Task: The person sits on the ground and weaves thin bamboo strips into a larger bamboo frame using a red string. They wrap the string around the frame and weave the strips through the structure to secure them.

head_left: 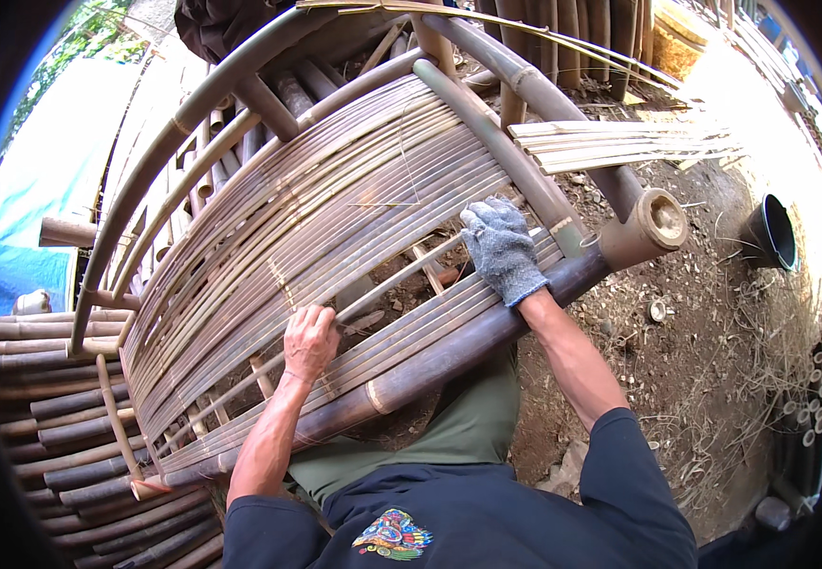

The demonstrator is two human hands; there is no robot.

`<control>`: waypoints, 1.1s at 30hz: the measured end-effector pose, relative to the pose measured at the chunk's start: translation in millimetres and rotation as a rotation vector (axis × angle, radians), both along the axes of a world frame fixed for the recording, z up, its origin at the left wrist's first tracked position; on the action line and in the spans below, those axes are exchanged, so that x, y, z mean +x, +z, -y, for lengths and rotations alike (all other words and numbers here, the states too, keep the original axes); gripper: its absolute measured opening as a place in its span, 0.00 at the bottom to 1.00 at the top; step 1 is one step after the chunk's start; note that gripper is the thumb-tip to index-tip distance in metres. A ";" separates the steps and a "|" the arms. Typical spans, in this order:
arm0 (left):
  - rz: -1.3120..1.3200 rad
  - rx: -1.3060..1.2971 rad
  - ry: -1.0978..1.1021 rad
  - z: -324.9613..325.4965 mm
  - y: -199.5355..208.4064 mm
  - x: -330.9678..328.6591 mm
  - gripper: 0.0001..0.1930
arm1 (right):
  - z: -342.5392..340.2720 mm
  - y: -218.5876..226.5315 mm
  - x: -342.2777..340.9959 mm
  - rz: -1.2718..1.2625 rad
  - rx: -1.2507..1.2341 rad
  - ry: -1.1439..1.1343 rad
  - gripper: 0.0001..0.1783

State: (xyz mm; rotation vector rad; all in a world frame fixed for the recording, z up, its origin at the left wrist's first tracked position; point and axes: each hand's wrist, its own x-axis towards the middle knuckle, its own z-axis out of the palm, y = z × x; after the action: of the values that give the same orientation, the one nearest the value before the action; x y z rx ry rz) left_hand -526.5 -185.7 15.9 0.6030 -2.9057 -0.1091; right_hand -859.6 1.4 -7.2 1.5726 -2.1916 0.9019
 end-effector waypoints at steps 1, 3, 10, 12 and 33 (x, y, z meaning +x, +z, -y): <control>0.021 0.209 -0.003 -7.1 4.6 9.5 0.11 | 1.6 -3.8 -1.9 -0.078 -0.082 -0.063 0.12; 0.122 0.653 0.087 -16.0 23.2 20.2 0.14 | -7.0 -8.7 -1.0 -0.053 0.365 -0.079 0.13; -0.243 0.303 0.191 -47.7 -33.9 14.2 0.13 | 4.0 -5.3 14.3 -0.205 0.470 0.001 0.16; -0.173 0.151 0.313 -75.0 -34.0 -26.5 0.17 | -0.9 -16.3 6.1 -0.224 0.417 0.009 0.13; -0.446 0.650 -0.289 -171.2 24.5 -155.8 0.29 | -270.9 248.5 40.5 0.568 -0.044 0.191 0.19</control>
State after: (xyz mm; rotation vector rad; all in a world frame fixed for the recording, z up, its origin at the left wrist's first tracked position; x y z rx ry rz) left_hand -682.4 -14.4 40.5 0.1854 -2.4565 -1.0980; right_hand -819.1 272.3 241.4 1.6771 -2.3704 1.6110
